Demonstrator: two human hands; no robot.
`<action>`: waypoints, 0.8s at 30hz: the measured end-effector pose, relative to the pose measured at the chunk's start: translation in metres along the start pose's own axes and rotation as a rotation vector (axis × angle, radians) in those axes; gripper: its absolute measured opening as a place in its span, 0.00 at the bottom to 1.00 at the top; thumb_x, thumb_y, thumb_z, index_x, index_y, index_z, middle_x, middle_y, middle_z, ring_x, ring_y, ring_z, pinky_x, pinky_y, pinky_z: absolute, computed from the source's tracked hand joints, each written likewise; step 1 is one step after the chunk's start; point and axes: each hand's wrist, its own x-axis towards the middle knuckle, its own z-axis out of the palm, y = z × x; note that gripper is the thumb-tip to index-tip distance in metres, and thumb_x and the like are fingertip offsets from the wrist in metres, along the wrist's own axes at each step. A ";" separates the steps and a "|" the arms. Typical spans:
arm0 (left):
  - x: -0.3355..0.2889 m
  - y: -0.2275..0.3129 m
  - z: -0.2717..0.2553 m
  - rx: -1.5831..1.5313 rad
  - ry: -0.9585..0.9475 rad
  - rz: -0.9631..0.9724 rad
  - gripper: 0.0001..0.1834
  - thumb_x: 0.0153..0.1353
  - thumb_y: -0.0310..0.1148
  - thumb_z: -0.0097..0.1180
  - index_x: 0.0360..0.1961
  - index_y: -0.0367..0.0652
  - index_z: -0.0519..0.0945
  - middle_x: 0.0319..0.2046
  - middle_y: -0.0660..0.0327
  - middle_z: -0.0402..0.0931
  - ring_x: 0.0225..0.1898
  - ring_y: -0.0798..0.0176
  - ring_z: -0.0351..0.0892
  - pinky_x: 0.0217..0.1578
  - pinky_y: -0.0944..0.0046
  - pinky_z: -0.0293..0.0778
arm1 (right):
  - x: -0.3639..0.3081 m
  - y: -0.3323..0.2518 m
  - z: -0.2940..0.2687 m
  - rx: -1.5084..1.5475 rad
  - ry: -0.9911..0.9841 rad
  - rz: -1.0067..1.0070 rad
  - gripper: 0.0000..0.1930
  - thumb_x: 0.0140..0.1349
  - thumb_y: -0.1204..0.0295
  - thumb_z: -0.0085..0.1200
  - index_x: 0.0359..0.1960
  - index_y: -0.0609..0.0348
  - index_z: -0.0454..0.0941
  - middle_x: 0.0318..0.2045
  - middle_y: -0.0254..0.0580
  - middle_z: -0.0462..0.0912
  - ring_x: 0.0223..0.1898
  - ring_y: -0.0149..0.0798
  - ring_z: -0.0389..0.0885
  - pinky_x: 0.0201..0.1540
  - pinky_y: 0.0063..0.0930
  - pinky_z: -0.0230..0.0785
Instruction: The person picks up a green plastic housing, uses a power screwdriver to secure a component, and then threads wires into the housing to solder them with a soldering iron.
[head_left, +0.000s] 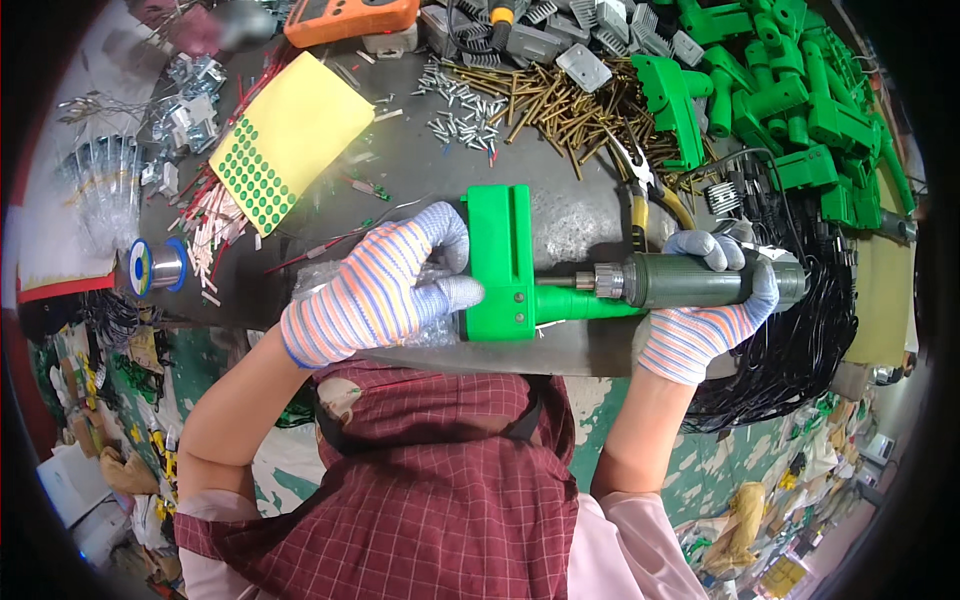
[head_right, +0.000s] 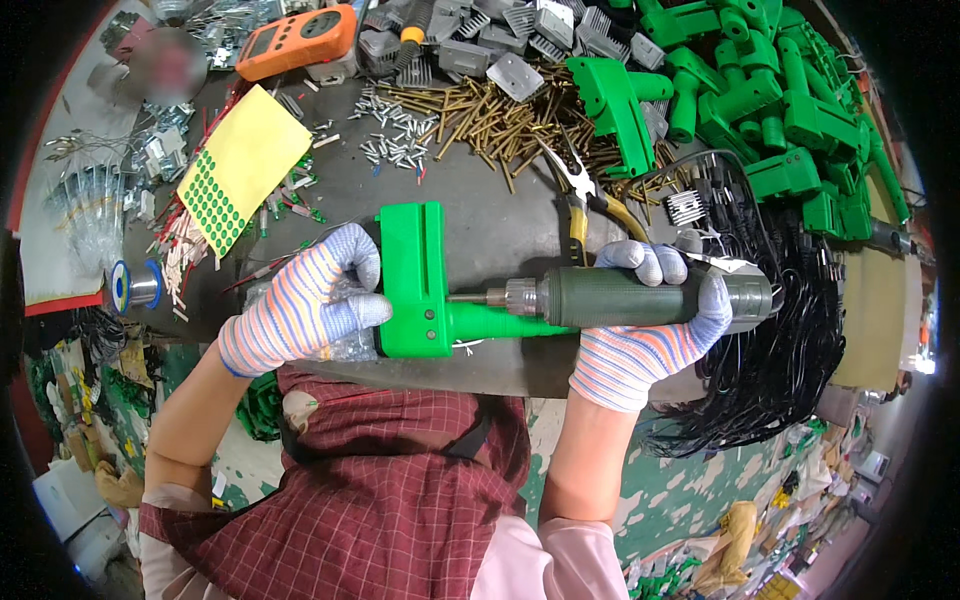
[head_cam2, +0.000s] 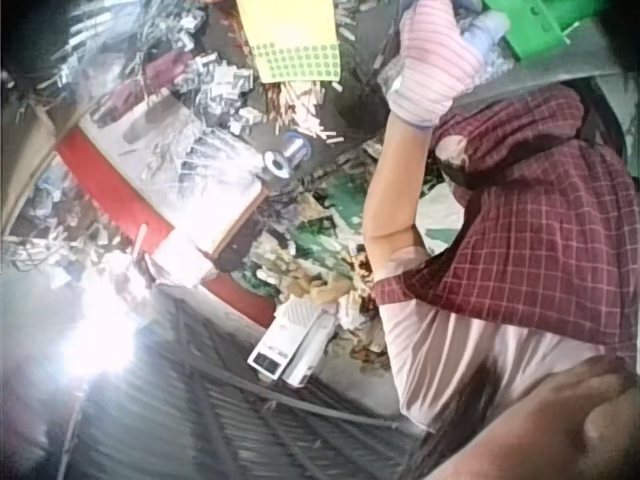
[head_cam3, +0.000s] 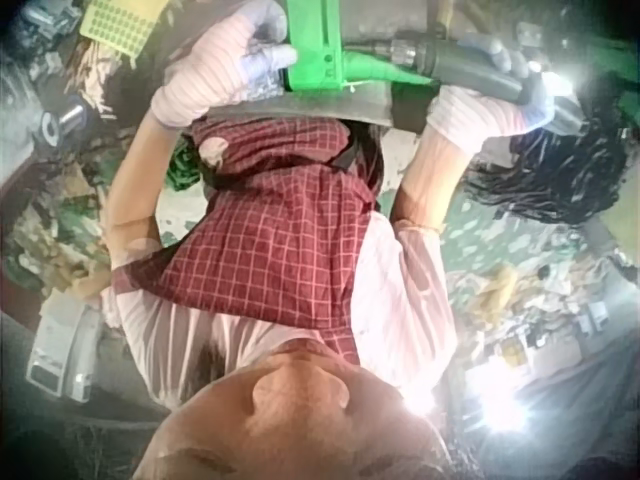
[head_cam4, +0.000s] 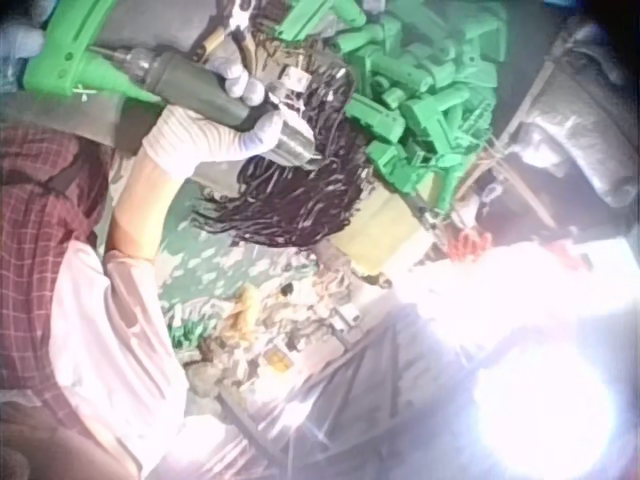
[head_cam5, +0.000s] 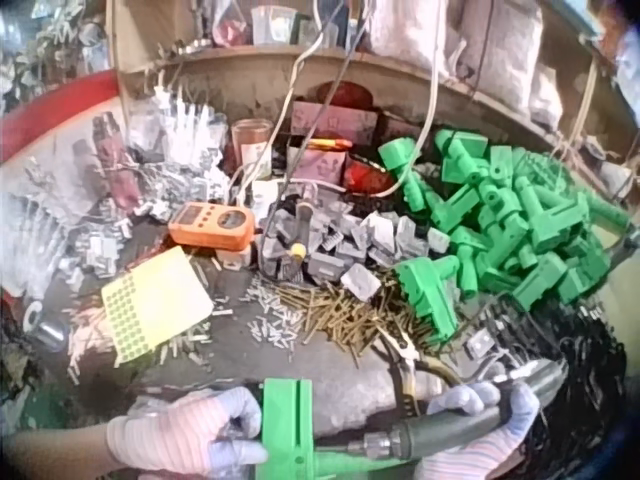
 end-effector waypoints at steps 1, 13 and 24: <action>-0.001 0.000 0.000 0.020 0.008 0.004 0.17 0.54 0.33 0.68 0.36 0.38 0.72 0.26 0.56 0.73 0.28 0.59 0.73 0.35 0.58 0.72 | -0.001 -0.001 0.002 0.003 -0.011 0.002 0.19 0.51 0.70 0.64 0.43 0.63 0.72 0.24 0.30 0.72 0.26 0.32 0.72 0.41 0.35 0.72; -0.073 -0.007 0.003 0.713 0.267 0.314 0.23 0.57 0.53 0.62 0.45 0.49 0.77 0.59 0.49 0.70 0.59 0.41 0.69 0.58 0.42 0.64 | 0.032 -0.131 0.011 -1.080 -0.018 0.045 0.25 0.67 0.62 0.57 0.62 0.59 0.67 0.49 0.42 0.79 0.45 0.38 0.80 0.51 0.35 0.76; -0.065 -0.007 -0.015 0.697 0.190 0.335 0.29 0.46 0.46 0.73 0.48 0.49 0.78 0.51 0.54 0.76 0.52 0.47 0.76 0.54 0.48 0.70 | -0.007 -0.049 0.046 -2.202 -0.504 -0.667 0.24 0.59 0.55 0.63 0.53 0.56 0.81 0.43 0.52 0.84 0.43 0.52 0.83 0.46 0.37 0.74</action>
